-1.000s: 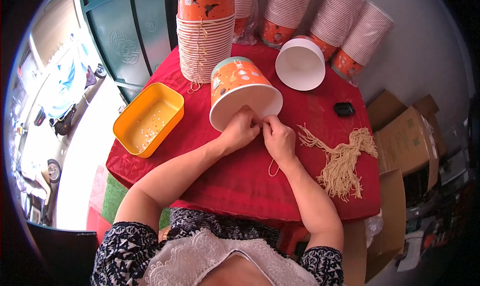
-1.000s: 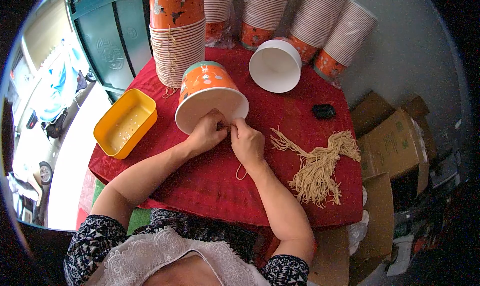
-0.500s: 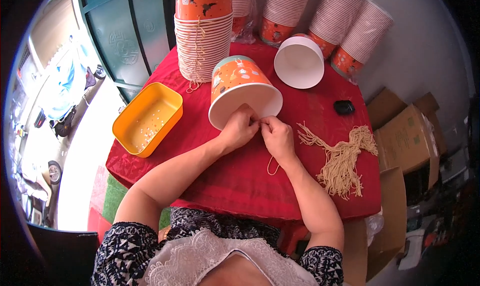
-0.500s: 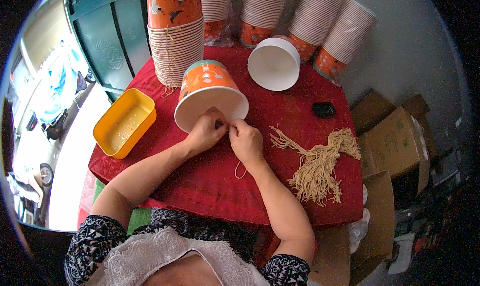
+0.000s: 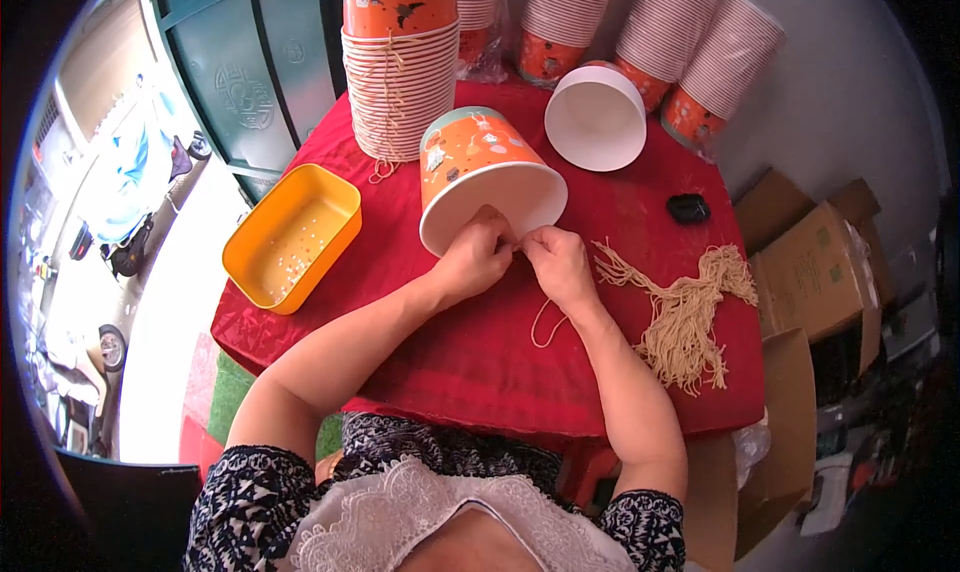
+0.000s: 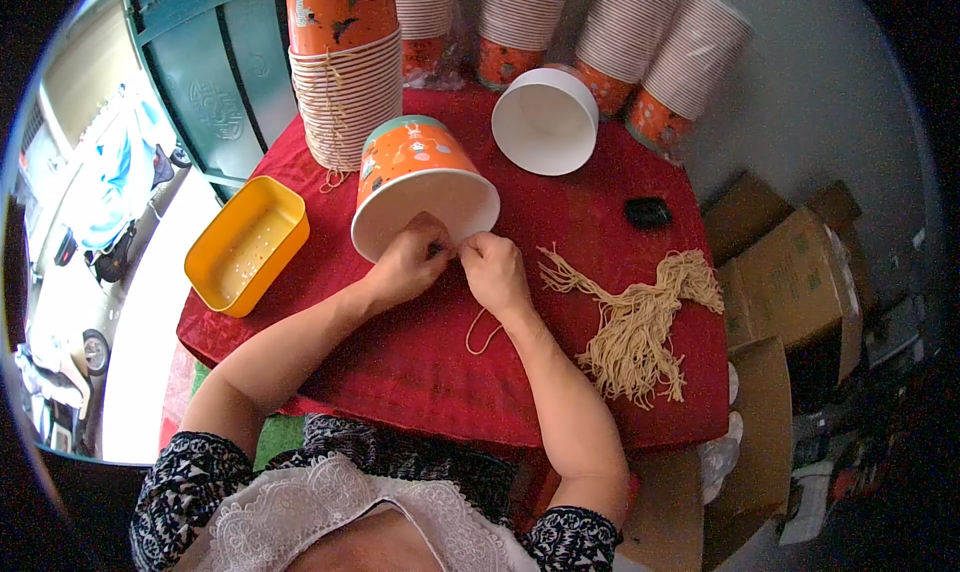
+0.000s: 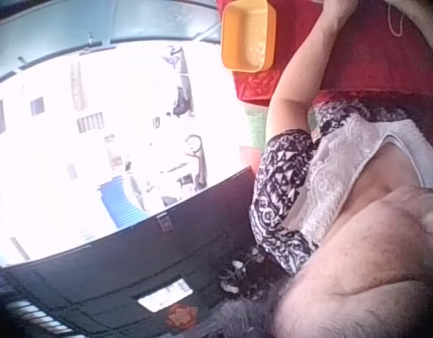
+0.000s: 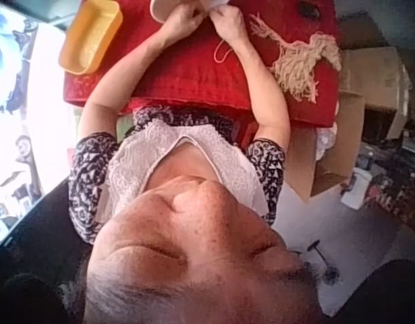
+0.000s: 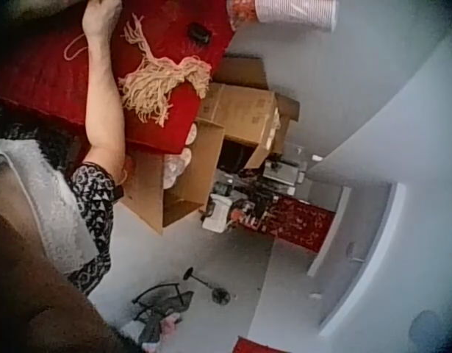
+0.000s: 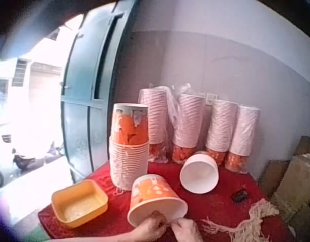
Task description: The person is threading a thin yellow string through the pre-punched holes of festive-themed paper buckets to create handles.
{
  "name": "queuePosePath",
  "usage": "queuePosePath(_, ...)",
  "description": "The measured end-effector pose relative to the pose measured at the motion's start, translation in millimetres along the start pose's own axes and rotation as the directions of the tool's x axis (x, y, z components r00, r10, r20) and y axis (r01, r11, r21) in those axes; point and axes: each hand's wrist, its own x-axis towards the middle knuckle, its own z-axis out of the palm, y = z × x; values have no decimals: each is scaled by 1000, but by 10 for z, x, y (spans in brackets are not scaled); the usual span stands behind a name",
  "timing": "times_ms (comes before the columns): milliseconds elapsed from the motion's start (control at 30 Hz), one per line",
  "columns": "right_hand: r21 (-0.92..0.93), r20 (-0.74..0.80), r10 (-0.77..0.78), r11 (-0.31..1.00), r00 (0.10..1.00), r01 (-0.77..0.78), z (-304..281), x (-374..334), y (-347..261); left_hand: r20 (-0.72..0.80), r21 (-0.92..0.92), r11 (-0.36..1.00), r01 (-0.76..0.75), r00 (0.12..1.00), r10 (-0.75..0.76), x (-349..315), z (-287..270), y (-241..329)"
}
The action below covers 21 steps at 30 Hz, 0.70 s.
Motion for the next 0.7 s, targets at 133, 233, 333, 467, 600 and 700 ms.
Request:
queuePosePath(133,-6,-20,30,1000,999,-31,-17,-20,-101,-13,-60,998,-22,1000,21,-20,-4,68)
queuePosePath(233,-2,-27,62,998,998,-62,-7,-29,-145,-37,-60,998,-14,999,11,-25,-3,87)
queuePosePath(333,-4,-33,78,997,996,-78,-11,-29,-123,-36,-100,995,3,999,-7,-5,22,111)
queuePosePath(467,-32,-45,69,997,997,-71,4,-37,-132,-44,-57,998,-5,999,3,14,59,53)
queuePosePath(600,-18,22,25,1000,999,-24,-49,-17,-90,-104,53,997,-58,993,63,41,90,9)
queuePosePath(700,-85,45,43,996,998,-39,-135,-33,-90,-111,47,997,-53,992,58,51,72,57)
